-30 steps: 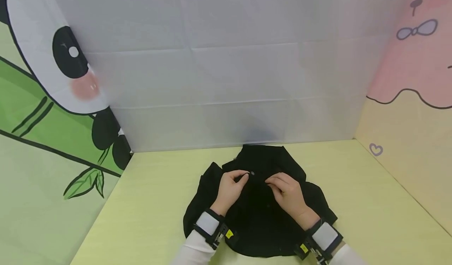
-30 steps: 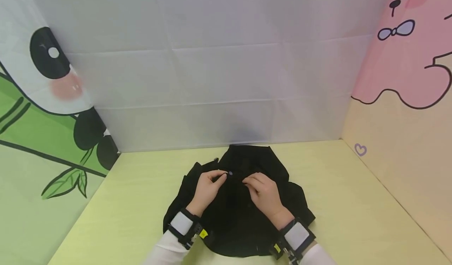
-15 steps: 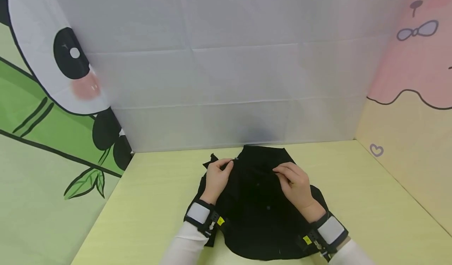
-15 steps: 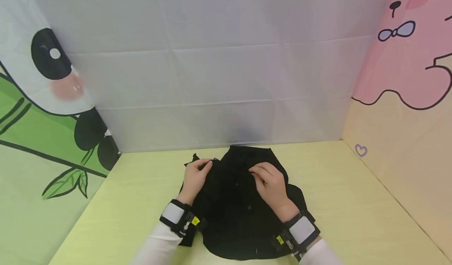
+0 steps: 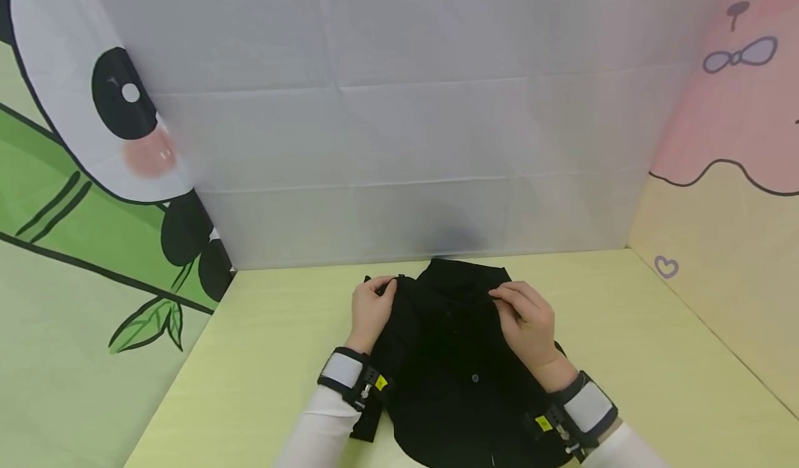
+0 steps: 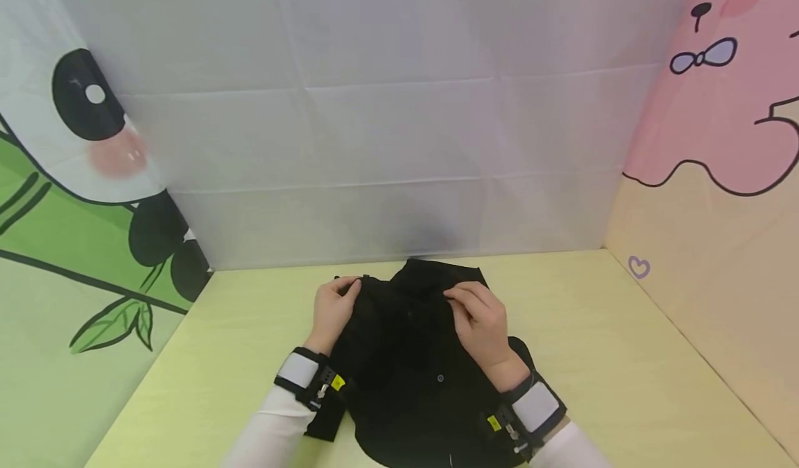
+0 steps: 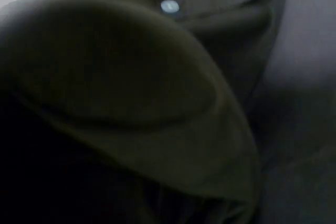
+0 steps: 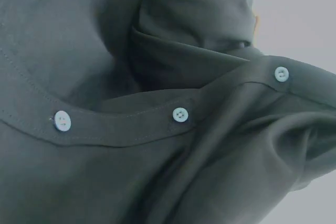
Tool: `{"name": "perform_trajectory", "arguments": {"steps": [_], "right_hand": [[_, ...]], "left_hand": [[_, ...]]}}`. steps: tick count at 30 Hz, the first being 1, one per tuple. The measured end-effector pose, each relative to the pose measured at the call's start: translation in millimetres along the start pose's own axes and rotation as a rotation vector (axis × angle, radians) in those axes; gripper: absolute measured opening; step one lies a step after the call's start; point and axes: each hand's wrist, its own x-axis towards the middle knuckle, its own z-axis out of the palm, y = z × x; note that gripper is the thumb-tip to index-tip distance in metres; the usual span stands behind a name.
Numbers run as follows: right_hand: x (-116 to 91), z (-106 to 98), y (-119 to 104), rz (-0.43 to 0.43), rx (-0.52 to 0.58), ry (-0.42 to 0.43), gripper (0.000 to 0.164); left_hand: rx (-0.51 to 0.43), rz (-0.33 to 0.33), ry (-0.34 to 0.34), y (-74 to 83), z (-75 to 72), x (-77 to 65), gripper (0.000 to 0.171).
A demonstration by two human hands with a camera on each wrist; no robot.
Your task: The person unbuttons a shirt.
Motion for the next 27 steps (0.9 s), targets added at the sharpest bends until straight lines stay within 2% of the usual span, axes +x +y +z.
{"name": "perform_trajectory", "arguments": {"steps": [2, 4, 7, 10, 12, 14, 16, 18, 19, 21, 23, 25, 27], "right_hand": [[-0.2, 0.4, -1.7, 0.015, 0.003, 0.036, 0.028], [-0.1, 1.1, -2.6, 0.039, 0.007, 0.071, 0.029], [0.8, 1.7, -4.4, 0.083, 0.021, 0.109, 0.028], [1.8, 1.7, -7.4, 0.128, 0.028, 0.131, 0.016], [3.2, 1.3, -10.4, 0.164, 0.022, 0.127, 0.007], [5.1, 1.7, -13.2, 0.209, 0.011, 0.103, 0.012], [6.9, 2.6, -15.4, 0.259, 0.0, 0.056, 0.018], [8.0, 4.1, -16.7, 0.293, -0.006, 0.011, 0.019], [8.1, 4.7, -17.1, 0.305, -0.008, -0.005, 0.019], [8.1, 5.3, -17.3, 0.313, -0.007, -0.021, 0.019], [8.2, 5.6, -16.9, 0.308, -0.009, -0.015, 0.019], [9.8, 5.8, -16.6, 0.308, -0.007, -0.009, 0.019], [11.1, 6.2, -16.8, 0.314, -0.005, -0.01, 0.018]], "left_hand": [[0.048, 0.031, -0.011, 0.9, -1.0, 1.4, 0.017], [0.133, 0.096, -0.016, 2.3, -2.3, 2.2, 0.016], [0.312, 0.242, -0.006, 1.6, -3.9, 1.9, 0.012], [0.49, 0.374, 0.01, -1.0, -3.1, -1.8, 0.01], [0.553, 0.399, -0.021, -3.4, 0.0, -5.8, 0.009], [0.583, 0.384, -0.09, -4.8, 4.2, -10.3, 0.009], [0.593, 0.32, -0.177, -2.4, 7.1, -16.1, 0.011], [0.585, 0.251, -0.231, 4.6, 8.3, -21.6, 0.014], [0.574, 0.22, -0.244, 10.4, 8.2, -24.0, 0.016], [0.511, 0.196, -0.226, 24.7, 7.3, -28.5, 0.023], [0.413, 0.268, -0.18, 40.5, 7.0, -31.6, 0.028], [0.315, 0.394, -0.167, 54.6, 7.7, -34.9, 0.031], [0.238, 0.485, -0.216, 62.6, 10.0, -40.1, 0.032]]}}
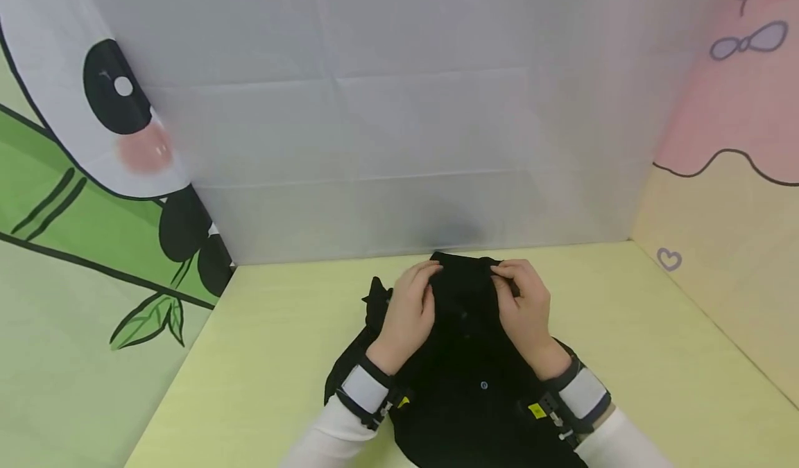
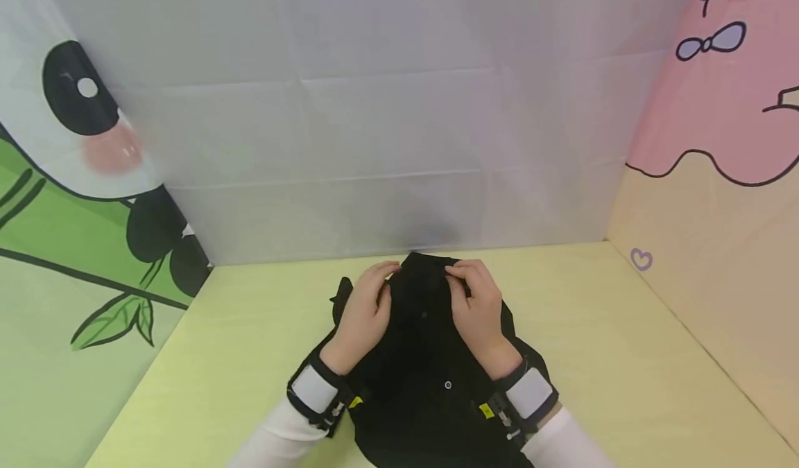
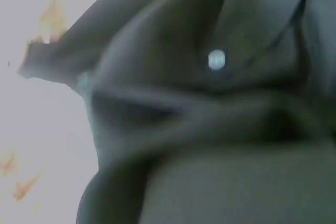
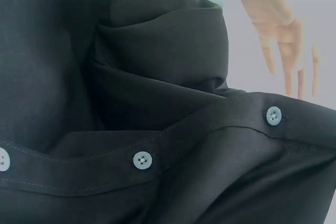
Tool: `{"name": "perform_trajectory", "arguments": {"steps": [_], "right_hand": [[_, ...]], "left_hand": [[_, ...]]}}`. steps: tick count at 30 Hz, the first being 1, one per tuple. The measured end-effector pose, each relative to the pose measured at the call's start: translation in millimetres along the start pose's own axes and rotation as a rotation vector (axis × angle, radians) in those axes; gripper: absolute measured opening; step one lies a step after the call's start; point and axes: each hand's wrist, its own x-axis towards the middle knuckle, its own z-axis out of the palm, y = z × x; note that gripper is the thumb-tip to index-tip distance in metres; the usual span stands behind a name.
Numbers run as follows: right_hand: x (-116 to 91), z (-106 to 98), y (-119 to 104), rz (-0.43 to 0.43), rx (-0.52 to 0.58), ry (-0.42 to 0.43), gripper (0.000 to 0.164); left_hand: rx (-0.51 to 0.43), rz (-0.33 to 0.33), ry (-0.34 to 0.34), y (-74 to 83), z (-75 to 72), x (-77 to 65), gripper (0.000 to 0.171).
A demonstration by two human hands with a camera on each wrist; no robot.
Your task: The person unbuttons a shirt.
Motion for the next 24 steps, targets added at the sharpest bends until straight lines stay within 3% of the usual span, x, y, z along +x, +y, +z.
{"name": "perform_trajectory", "arguments": {"steps": [2, 5, 8, 17, 21, 24], "right_hand": [[3.8, 0.9, 0.1, -0.003, 0.003, 0.001, 0.018], [8.1, 2.5, 0.9, -0.002, 0.01, -0.001, 0.017], [9.7, 3.8, 2.5, -0.004, 0.022, -0.008, 0.017], [9.8, 4.1, 8.1, 0.001, 0.011, -0.043, 0.015], [10.3, 3.6, 12.9, 0.007, -0.013, -0.052, 0.016], [11.2, 1.6, 16.6, 0.064, -0.053, -0.085, 0.014]], "left_hand": [[-0.069, 0.039, -0.078, 5.0, 4.1, -1.1, 0.033], [-0.147, -0.012, -0.21, 5.8, 13.1, -6.2, 0.031], [-0.155, -0.046, -0.267, 3.3, 21.2, -10.2, 0.027], [-0.102, -0.042, -0.305, -1.2, 33.2, -9.7, 0.022], [-0.087, -0.034, -0.257, -4.5, 37.1, -9.2, 0.015], [-0.1, -0.041, -0.198, -8.2, 38.4, -7.5, 0.013]]}}
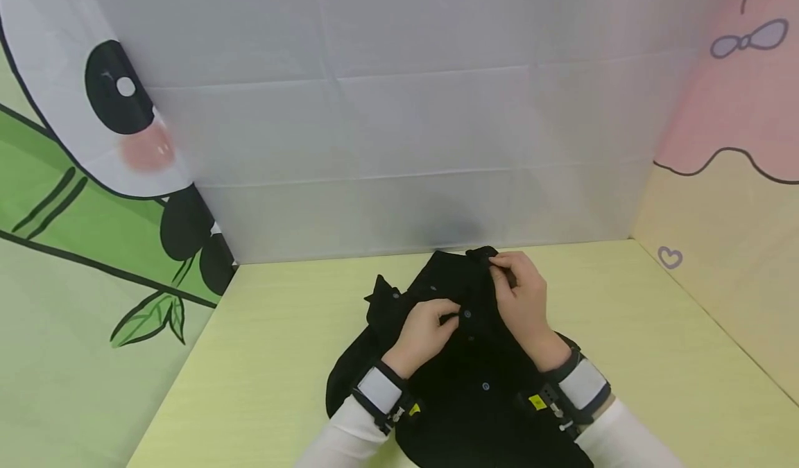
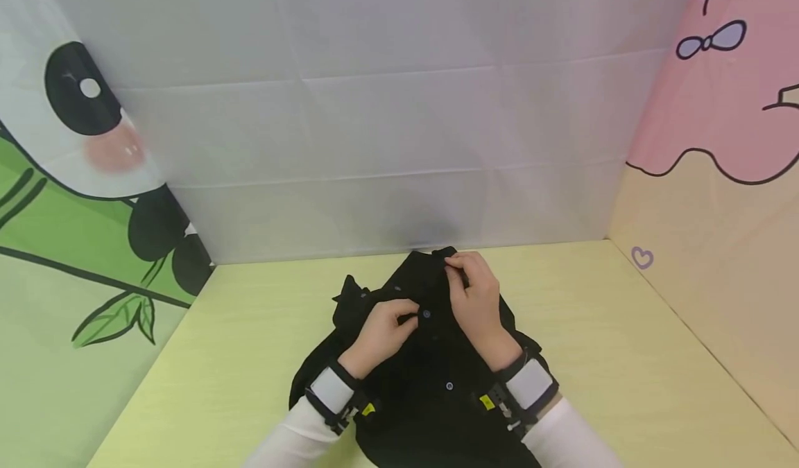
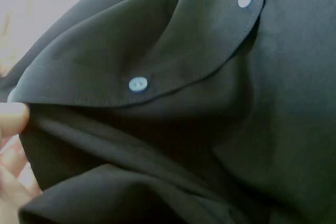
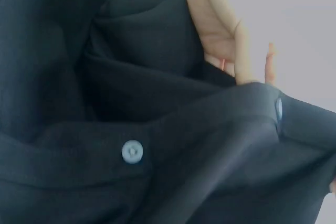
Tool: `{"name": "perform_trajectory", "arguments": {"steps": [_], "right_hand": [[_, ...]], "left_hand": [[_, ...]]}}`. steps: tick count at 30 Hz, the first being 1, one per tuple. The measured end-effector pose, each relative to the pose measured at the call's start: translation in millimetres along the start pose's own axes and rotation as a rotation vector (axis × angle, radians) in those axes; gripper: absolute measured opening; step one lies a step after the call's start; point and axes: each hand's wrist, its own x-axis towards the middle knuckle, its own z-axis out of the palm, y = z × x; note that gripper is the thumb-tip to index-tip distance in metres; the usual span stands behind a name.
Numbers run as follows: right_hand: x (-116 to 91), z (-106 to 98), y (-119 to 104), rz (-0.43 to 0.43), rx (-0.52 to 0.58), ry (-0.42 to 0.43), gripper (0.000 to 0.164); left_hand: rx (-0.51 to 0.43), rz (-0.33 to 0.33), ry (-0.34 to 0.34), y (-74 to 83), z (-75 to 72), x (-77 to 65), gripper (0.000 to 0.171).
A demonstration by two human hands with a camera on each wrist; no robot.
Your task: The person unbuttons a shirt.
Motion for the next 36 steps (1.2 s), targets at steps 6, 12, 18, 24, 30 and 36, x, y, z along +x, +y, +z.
{"name": "perform_trajectory", "arguments": {"steps": [6, 12, 18, 24, 30, 36], "right_hand": [[1.3, -3.4, 4.7, 0.224, 0.006, -0.17, 0.038], [-5.3, -2.6, 7.7, 0.271, 0.024, -0.228, 0.039], [-12.3, -3.2, 9.2, 0.227, 0.007, -0.244, 0.031], [-18.6, -4.2, 11.0, 0.212, -0.006, -0.253, 0.026], [-25.0, -6.9, 8.1, 0.235, 0.01, -0.275, 0.023], [-28.1, -10.5, 5.0, 0.248, 0.012, -0.254, 0.02]], "left_hand": [[-0.105, -0.091, 0.097, -3.3, -10.4, 16.9, 0.017], [-0.206, -0.227, 0.173, -1.0, -26.2, 40.1, 0.021], [-0.259, -0.286, 0.24, -8.4, -36.7, 57.2, 0.017], [-0.332, -0.314, 0.309, -10.2, -58.2, 81.5, 0.023], [-0.349, -0.343, 0.431, -7.0, -95.4, 109.4, 0.022], [-0.3, -0.324, 0.493, 0.8, -128.3, 124.9, 0.024]]}}
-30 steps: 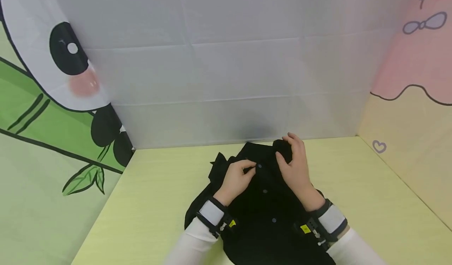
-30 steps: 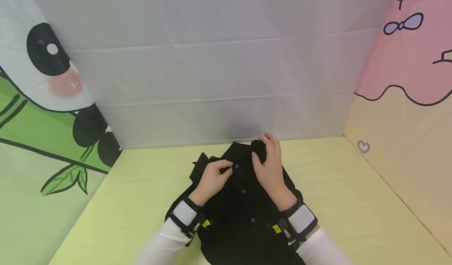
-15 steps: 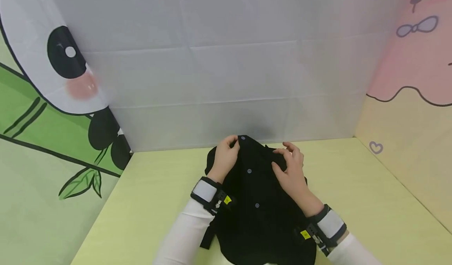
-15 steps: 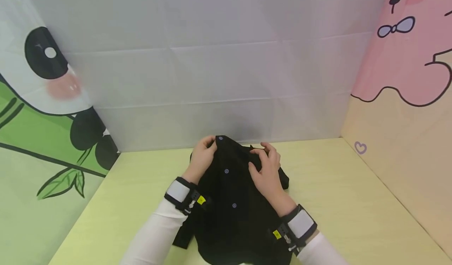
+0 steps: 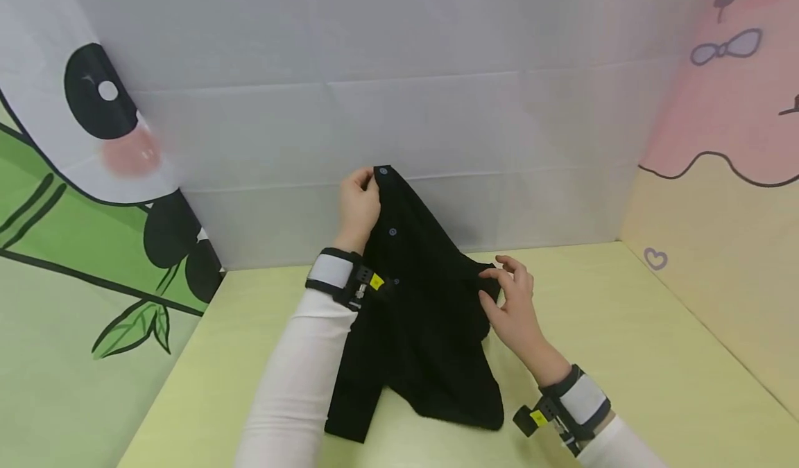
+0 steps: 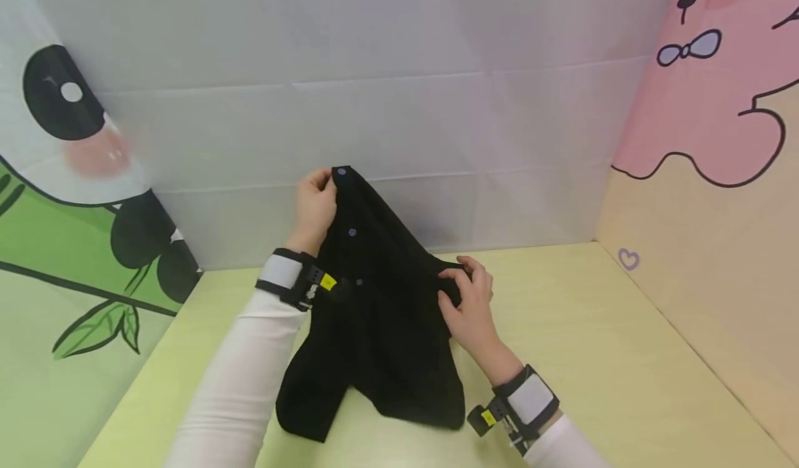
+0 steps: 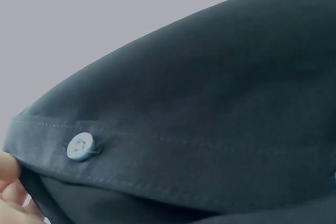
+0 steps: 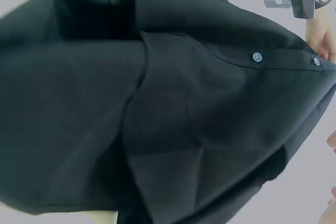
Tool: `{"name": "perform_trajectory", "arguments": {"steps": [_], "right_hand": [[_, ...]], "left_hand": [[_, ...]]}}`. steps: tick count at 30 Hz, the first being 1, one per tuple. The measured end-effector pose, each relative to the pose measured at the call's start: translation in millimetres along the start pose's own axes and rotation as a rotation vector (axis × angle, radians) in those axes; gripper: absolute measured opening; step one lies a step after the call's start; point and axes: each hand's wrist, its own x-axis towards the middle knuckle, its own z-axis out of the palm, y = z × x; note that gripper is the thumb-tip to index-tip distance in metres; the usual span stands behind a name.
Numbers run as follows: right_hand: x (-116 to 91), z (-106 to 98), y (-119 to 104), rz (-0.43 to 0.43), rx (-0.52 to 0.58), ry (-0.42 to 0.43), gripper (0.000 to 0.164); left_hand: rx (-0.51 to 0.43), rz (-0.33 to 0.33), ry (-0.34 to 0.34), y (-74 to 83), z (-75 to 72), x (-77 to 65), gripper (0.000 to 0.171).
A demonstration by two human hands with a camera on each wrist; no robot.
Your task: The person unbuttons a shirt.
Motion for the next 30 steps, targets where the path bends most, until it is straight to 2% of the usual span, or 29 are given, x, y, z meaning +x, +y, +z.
{"name": "perform_trajectory", "arguments": {"steps": [3, 6, 9, 14, 17, 22, 27, 30], "right_hand": [[0.1, 0.1, -0.6, 0.007, 0.01, 0.001, 0.02], [-0.6, 0.3, -0.8, 0.021, 0.014, -0.001, 0.02], [-1.8, 0.5, -0.5, 0.027, 0.014, -0.008, 0.02], [-3.6, 1.2, 0.5, 0.019, 0.018, -0.012, 0.019], [-3.8, 2.1, 1.0, 0.01, 0.016, -0.008, 0.019], [-3.7, 2.9, -0.2, 0.011, 0.018, -0.019, 0.017], [-3.8, 2.5, -2.0, -0.012, 0.012, -0.043, 0.016], [-4.3, 2.9, -1.0, -0.105, 0.019, -0.083, 0.02]], "left_hand": [[0.045, 0.042, -0.005, 2.3, -4.4, -0.1, 0.025], [0.111, 0.086, -0.07, -3.2, -1.2, -9.4, 0.025], [0.169, 0.123, -0.16, -13.4, 7.0, -27.5, 0.025], [0.235, 0.208, -0.295, -28.1, 21.2, -66.7, 0.022], [0.264, 0.29, -0.331, -32.7, 28.7, -85.5, 0.018], [0.331, 0.388, -0.365, -37.2, 38.1, -108.7, 0.013], [0.357, 0.382, -0.46, -43.6, 41.5, -132.9, 0.012], [0.34, 0.335, -0.523, -48.6, 41.5, -147.7, 0.012]]}}
